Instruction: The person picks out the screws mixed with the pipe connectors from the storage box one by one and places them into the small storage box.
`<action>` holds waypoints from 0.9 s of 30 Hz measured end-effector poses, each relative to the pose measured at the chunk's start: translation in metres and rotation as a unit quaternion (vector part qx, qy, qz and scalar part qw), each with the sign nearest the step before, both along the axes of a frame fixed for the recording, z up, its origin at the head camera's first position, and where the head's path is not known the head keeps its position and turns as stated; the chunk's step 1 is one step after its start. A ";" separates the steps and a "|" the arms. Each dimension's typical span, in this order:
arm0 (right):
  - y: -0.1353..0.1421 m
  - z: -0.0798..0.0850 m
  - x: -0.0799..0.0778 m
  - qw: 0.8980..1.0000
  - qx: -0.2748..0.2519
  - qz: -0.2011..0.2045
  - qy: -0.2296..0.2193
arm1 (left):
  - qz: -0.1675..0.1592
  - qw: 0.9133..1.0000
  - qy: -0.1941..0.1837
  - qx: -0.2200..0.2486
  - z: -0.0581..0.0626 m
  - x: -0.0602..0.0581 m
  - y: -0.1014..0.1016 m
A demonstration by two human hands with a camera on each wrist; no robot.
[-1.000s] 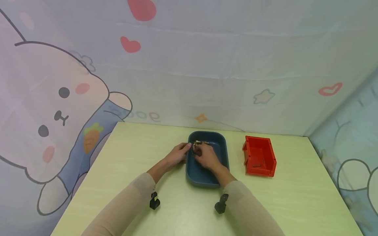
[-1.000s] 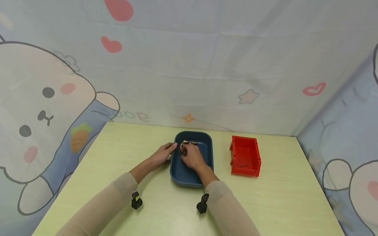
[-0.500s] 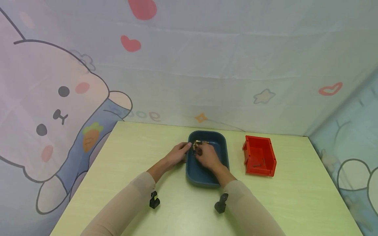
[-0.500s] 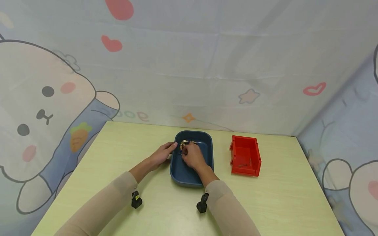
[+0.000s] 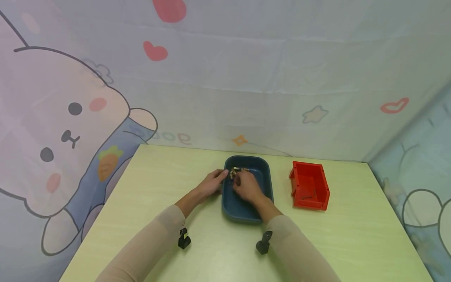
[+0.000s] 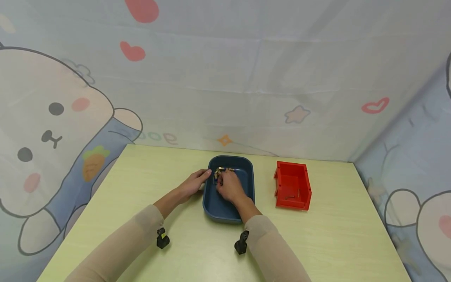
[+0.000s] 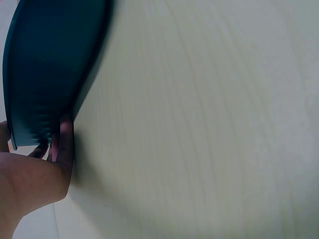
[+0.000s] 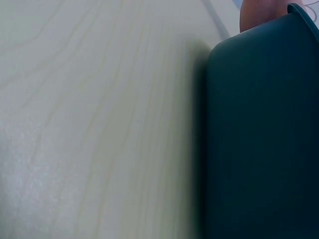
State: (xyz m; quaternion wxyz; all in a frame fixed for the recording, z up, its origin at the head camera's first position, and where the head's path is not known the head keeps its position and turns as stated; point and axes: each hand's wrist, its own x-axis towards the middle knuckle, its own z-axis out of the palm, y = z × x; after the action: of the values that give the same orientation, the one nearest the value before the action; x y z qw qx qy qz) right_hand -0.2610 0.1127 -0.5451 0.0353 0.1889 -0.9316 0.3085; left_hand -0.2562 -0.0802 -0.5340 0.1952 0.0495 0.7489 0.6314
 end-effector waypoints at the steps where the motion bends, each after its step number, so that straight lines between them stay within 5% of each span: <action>1: 0.000 0.000 0.000 1.000 -0.003 -0.002 0.001 | 0.000 1.000 0.001 -0.001 0.000 0.000 0.000; 17: 0.000 0.001 0.000 0.999 -0.027 -0.019 -0.001 | 0.001 1.000 -0.003 0.002 -0.001 -0.002 0.001; 27: -0.001 0.004 0.001 0.999 -0.039 0.006 0.004 | 0.002 1.000 0.001 0.001 -0.001 0.000 0.001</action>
State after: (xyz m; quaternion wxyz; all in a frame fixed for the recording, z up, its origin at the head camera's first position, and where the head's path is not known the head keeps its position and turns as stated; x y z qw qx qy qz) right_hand -0.2596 0.1115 -0.5415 0.0446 0.1945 -0.9175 0.3440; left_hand -0.2566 -0.0790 -0.5347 0.1935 0.0490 0.7486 0.6323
